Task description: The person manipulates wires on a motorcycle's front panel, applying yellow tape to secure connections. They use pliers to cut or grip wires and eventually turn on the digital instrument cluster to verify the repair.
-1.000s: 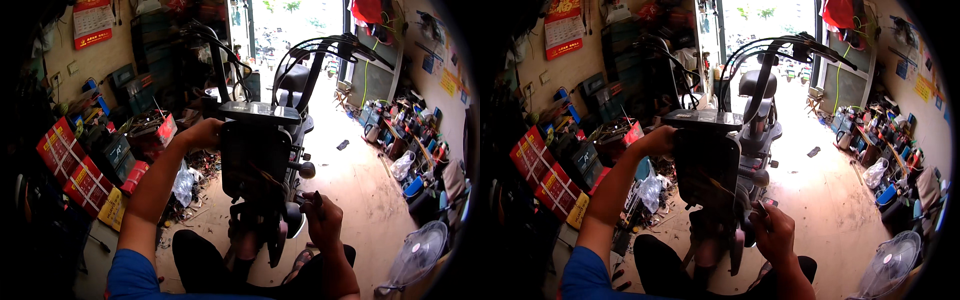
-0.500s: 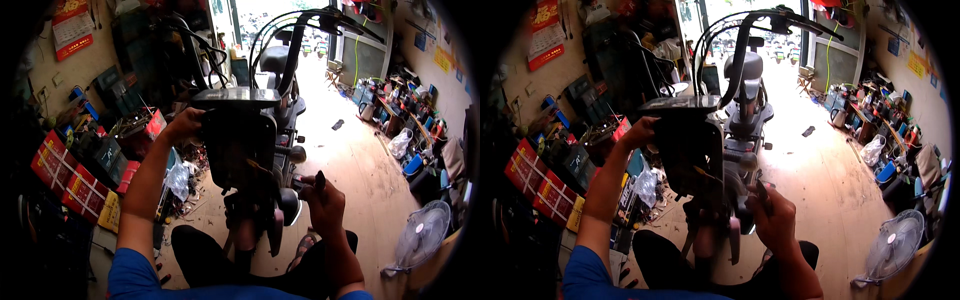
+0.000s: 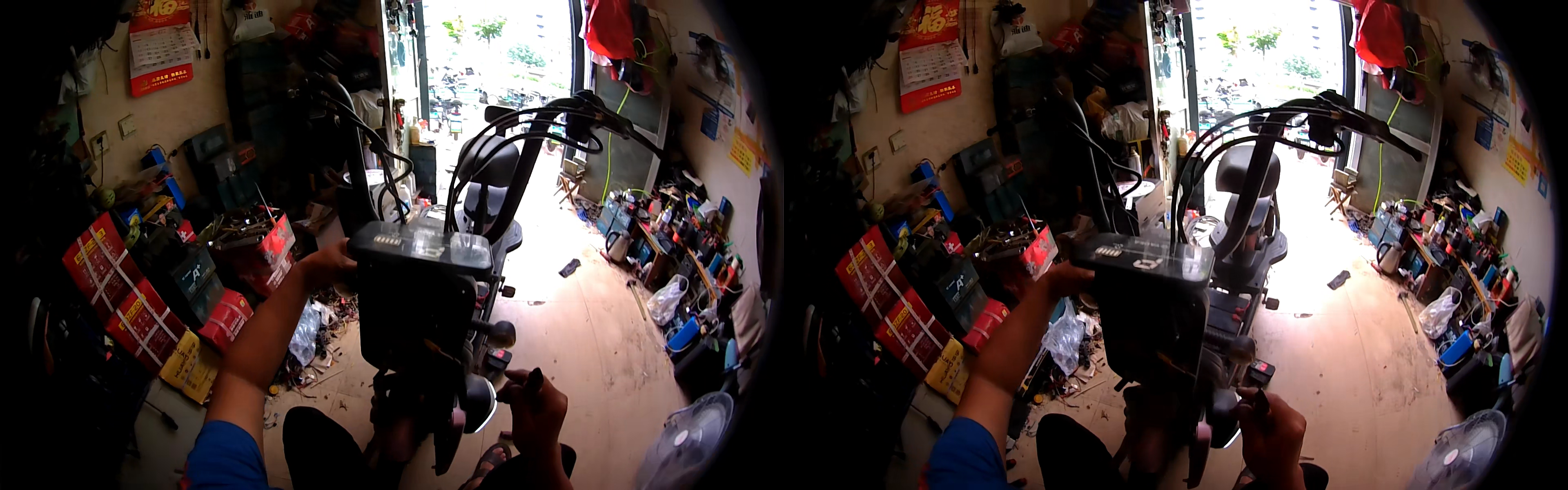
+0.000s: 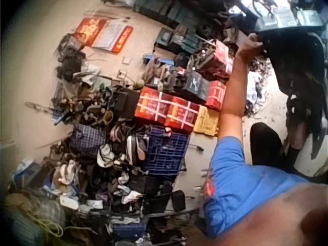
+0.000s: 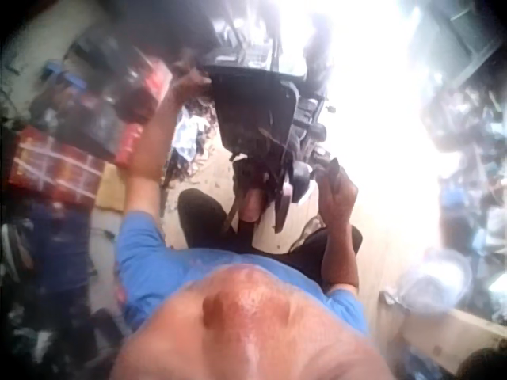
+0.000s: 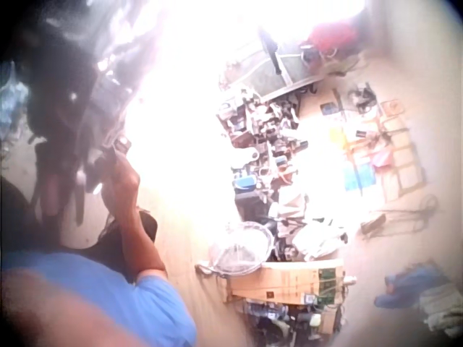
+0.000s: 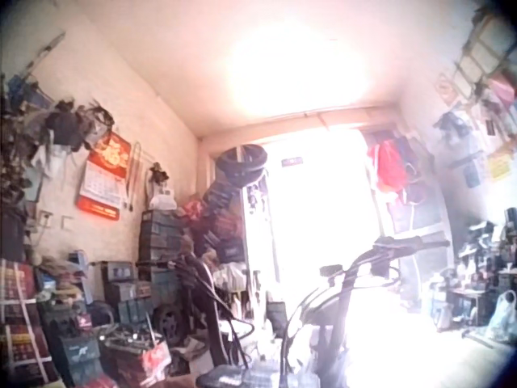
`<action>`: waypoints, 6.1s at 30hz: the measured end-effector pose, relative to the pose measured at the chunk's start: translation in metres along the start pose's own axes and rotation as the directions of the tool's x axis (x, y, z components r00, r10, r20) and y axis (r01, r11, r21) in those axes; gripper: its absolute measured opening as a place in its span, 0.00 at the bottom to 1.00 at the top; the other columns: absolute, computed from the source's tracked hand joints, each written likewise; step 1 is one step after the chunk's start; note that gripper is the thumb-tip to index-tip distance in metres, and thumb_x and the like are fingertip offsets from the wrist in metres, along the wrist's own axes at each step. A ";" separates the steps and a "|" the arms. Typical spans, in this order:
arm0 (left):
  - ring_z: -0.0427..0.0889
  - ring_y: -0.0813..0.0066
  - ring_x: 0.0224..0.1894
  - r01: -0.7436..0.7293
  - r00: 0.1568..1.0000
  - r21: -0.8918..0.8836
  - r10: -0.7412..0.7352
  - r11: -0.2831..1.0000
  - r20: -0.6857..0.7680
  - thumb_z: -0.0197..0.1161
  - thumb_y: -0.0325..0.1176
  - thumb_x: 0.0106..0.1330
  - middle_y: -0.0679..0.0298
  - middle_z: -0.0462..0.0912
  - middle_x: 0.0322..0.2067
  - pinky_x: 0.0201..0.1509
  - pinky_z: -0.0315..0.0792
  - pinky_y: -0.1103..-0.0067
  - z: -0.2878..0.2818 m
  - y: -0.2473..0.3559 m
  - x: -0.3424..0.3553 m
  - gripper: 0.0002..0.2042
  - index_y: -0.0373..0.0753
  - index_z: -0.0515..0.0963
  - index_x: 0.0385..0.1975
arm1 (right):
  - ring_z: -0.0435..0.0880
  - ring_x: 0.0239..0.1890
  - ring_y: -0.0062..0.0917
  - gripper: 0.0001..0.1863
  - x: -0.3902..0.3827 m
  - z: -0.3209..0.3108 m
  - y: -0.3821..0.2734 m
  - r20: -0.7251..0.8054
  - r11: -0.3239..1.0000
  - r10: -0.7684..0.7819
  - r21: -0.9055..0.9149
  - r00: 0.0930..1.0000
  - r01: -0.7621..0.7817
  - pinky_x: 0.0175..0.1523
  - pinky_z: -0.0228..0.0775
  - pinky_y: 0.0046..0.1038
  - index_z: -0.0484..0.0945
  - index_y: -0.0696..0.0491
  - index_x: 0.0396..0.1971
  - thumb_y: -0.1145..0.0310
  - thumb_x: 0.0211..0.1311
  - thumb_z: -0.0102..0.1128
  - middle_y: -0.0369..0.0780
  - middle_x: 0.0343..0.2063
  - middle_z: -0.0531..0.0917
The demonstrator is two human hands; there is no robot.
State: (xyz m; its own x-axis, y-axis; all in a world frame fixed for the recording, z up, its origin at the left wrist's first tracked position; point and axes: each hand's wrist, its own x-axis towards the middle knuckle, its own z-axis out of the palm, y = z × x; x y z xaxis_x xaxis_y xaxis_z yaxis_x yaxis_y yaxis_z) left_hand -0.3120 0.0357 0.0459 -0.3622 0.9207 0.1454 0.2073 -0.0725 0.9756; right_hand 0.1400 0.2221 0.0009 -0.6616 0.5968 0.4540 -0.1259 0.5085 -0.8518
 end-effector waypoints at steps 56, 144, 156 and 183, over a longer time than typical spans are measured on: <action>0.75 0.65 0.69 -0.427 0.873 -0.086 0.435 0.900 0.219 0.62 0.39 0.75 0.54 0.75 0.69 0.74 0.69 0.67 0.002 -0.002 0.019 0.30 0.32 0.65 0.73 | 0.90 0.34 0.26 0.10 0.033 0.005 0.018 -0.031 0.996 -0.033 0.077 0.999 0.035 0.42 0.81 0.25 0.83 0.65 0.47 0.82 0.67 0.61 0.45 0.31 0.88; 0.89 0.55 0.41 -0.362 0.780 0.917 0.594 0.169 0.198 0.74 0.29 0.58 0.56 0.88 0.38 0.49 0.83 0.70 0.045 0.038 -0.006 0.12 0.36 0.83 0.41 | 0.89 0.31 0.25 0.08 0.032 0.012 0.003 -0.093 0.998 -0.009 0.064 0.996 0.015 0.39 0.81 0.25 0.82 0.68 0.43 0.82 0.67 0.61 0.44 0.27 0.88; 0.90 0.57 0.38 -0.367 0.782 0.908 0.596 0.203 0.183 0.72 0.25 0.58 0.57 0.88 0.36 0.45 0.84 0.72 0.050 0.035 -0.006 0.10 0.35 0.82 0.39 | 0.88 0.31 0.24 0.07 0.032 0.011 0.005 -0.076 0.998 -0.027 0.056 0.997 0.031 0.40 0.81 0.25 0.82 0.68 0.43 0.83 0.68 0.59 0.44 0.27 0.88; 0.89 0.58 0.38 -0.330 0.793 0.941 0.565 0.080 0.229 0.73 0.27 0.56 0.57 0.87 0.36 0.44 0.83 0.71 0.043 0.023 -0.005 0.11 0.36 0.82 0.38 | 0.88 0.31 0.23 0.09 0.031 0.010 0.006 -0.065 0.998 -0.029 0.054 0.997 0.032 0.39 0.80 0.24 0.83 0.67 0.44 0.83 0.67 0.60 0.44 0.29 0.89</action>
State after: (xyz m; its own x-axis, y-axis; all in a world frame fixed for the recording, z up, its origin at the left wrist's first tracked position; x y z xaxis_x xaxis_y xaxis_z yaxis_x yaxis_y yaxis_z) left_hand -0.2663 0.0459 0.0603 0.0384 0.7769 0.6284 0.9909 0.0515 -0.1243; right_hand 0.1116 0.2372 0.0075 -0.6082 0.6211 0.4943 -0.1870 0.4930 -0.8497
